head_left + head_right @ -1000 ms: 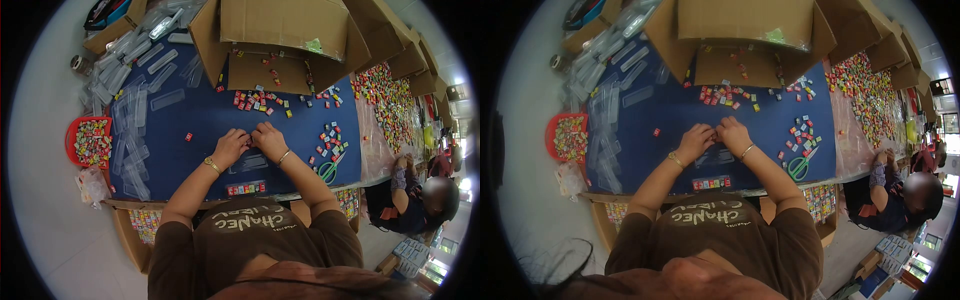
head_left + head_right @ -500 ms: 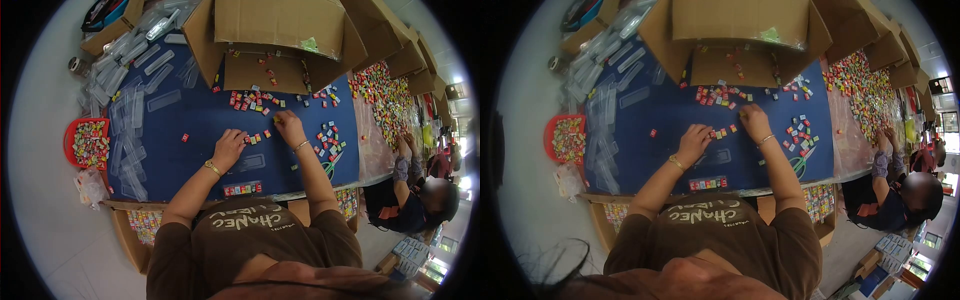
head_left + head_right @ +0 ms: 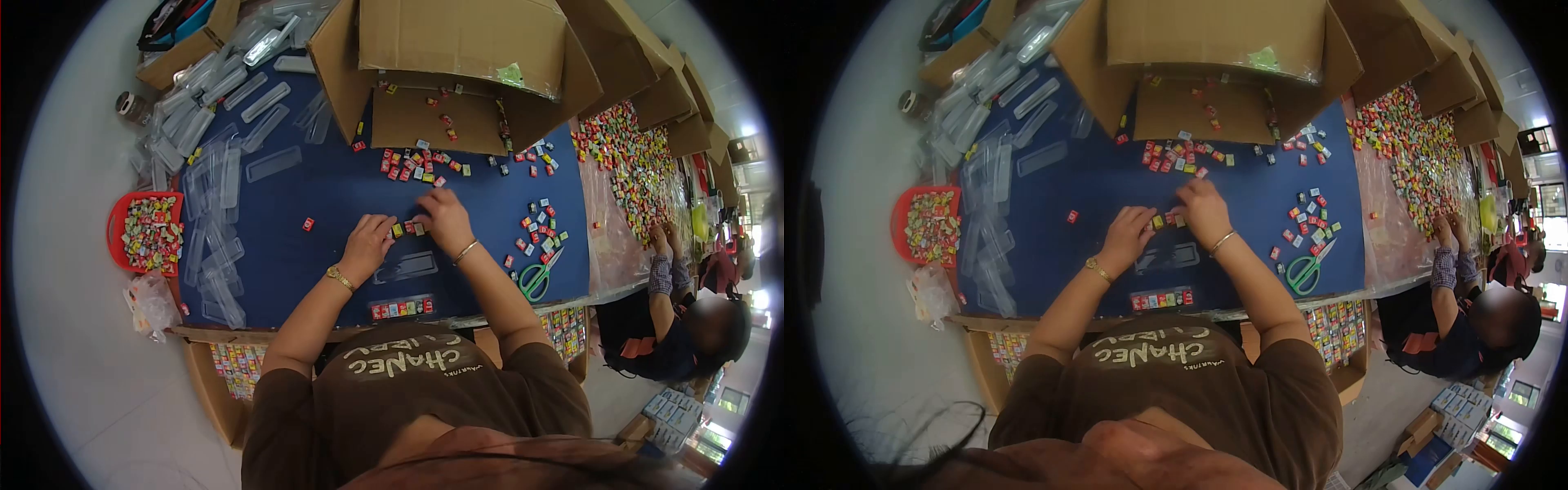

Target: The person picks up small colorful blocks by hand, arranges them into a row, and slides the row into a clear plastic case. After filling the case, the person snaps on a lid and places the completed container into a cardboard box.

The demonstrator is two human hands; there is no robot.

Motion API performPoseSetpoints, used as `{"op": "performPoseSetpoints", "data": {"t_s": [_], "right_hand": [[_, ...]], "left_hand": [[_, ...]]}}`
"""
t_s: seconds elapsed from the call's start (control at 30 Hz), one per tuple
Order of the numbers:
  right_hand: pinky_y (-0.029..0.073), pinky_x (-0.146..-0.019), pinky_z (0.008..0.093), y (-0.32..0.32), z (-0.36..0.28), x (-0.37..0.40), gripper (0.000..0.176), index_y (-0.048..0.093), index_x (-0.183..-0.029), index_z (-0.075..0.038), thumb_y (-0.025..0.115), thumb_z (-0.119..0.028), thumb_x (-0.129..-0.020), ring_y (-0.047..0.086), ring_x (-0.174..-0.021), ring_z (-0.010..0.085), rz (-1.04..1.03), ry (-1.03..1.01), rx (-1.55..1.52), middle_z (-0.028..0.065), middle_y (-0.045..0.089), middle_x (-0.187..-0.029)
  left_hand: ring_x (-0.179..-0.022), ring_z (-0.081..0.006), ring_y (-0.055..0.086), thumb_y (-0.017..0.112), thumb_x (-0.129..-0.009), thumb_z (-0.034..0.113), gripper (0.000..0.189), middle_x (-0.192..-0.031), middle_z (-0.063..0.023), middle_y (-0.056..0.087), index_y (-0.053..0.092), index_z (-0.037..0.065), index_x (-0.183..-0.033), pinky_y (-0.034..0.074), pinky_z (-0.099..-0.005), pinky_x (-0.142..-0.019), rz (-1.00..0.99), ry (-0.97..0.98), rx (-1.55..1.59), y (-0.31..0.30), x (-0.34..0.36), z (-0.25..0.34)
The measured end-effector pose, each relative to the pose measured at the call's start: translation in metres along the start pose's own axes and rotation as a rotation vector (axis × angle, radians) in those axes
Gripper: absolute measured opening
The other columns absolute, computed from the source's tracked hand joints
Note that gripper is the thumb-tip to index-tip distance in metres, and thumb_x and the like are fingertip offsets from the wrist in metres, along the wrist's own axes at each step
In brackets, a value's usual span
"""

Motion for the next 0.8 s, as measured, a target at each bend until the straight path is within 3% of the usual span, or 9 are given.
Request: {"op": "performPoseSetpoints", "data": {"t_s": [0.07, 0.17, 0.4, 0.47, 0.57, 0.7, 0.8], "right_hand": [[0.052, -0.085, 0.0407, -0.007, 0.026, -0.010, 0.035, 0.067, -0.102, -0.006, 0.081, -0.015, -0.071, 0.062, -0.097, 0.0334, 0.111, 0.097, 0.012, 0.0118, 0.064, -0.101], [0.052, -0.085, 0.0413, -0.008, 0.045, -0.026, 0.036, 0.066, -0.105, -0.006, 0.080, -0.011, -0.072, 0.061, -0.097, 0.0338, 0.009, 0.181, -0.037, 0.0125, 0.064, -0.103], [0.051, -0.087, 0.0411, -0.016, 0.062, -0.010, 0.032, 0.065, -0.106, -0.006, 0.075, -0.005, -0.076, 0.062, -0.099, 0.0348, -0.019, 0.077, -0.004, 0.0139, 0.064, -0.107], [0.051, -0.089, 0.0413, -0.026, 0.066, -0.007, 0.033, 0.065, -0.108, -0.006, 0.074, -0.005, -0.077, 0.061, -0.101, 0.0352, 0.055, 0.207, -0.039, 0.0138, 0.064, -0.109], [0.051, -0.089, 0.0418, -0.025, 0.089, -0.019, 0.034, 0.065, -0.109, -0.006, 0.074, -0.004, -0.076, 0.061, -0.102, 0.0354, 0.180, 0.163, 0.056, 0.0137, 0.064, -0.110], [0.052, -0.088, 0.0413, -0.017, 0.112, -0.028, 0.033, 0.065, -0.108, -0.005, 0.074, -0.003, -0.076, 0.061, -0.103, 0.0356, 0.104, 0.064, 0.051, 0.0141, 0.065, -0.109], [0.052, -0.088, 0.0405, -0.028, 0.092, -0.020, 0.032, 0.066, -0.106, -0.004, 0.075, -0.002, -0.075, 0.061, -0.104, 0.0356, 0.044, 0.213, 0.000, 0.0140, 0.066, -0.105]], "left_hand": [[-0.107, -0.0292, 0.058, 0.077, -0.074, 0.004, 0.048, -0.114, -0.0107, 0.061, 0.063, 0.003, -0.120, 0.051, -0.0383, -0.091, -0.001, 0.017, -0.006, 0.004, -0.003, -0.002], [-0.108, -0.0288, 0.056, 0.079, -0.074, 0.008, 0.051, -0.116, -0.0104, 0.059, 0.063, 0.003, -0.121, 0.051, -0.0381, -0.091, -0.036, 0.031, -0.010, 0.007, -0.008, 0.004], [-0.108, -0.0262, 0.055, 0.083, -0.074, 0.021, 0.052, -0.118, -0.0075, 0.056, 0.065, 0.006, -0.121, 0.052, -0.0361, -0.089, -0.104, -0.061, -0.084, 0.010, -0.021, 0.025], [-0.109, -0.0260, 0.054, 0.083, -0.073, 0.023, 0.053, -0.118, -0.0074, 0.056, 0.065, 0.006, -0.120, 0.052, -0.0361, -0.088, -0.083, -0.075, -0.088, 0.012, -0.020, 0.026], [-0.111, -0.0255, 0.052, 0.084, -0.072, 0.026, 0.053, -0.119, -0.0073, 0.056, 0.066, 0.007, -0.119, 0.051, -0.0368, -0.088, -0.050, -0.096, -0.124, 0.017, -0.019, 0.031], [-0.114, -0.0237, 0.050, 0.084, -0.071, 0.028, 0.055, -0.121, -0.0072, 0.056, 0.066, 0.008, -0.119, 0.046, -0.0387, -0.090, -0.004, -0.048, -0.255, 0.018, -0.024, 0.035], [-0.112, -0.0229, 0.052, 0.084, -0.072, 0.024, 0.048, -0.117, -0.0062, 0.059, 0.068, 0.009, -0.115, 0.043, -0.0394, -0.090, 0.018, 0.037, -0.167, 0.022, -0.032, 0.034]]}}
Point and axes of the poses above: each hand's wrist, its own x-axis away from the middle knuckle, its own y-axis out of the palm, z = x × y, the point moved 1 cm from there along -x, towards the middle knuckle
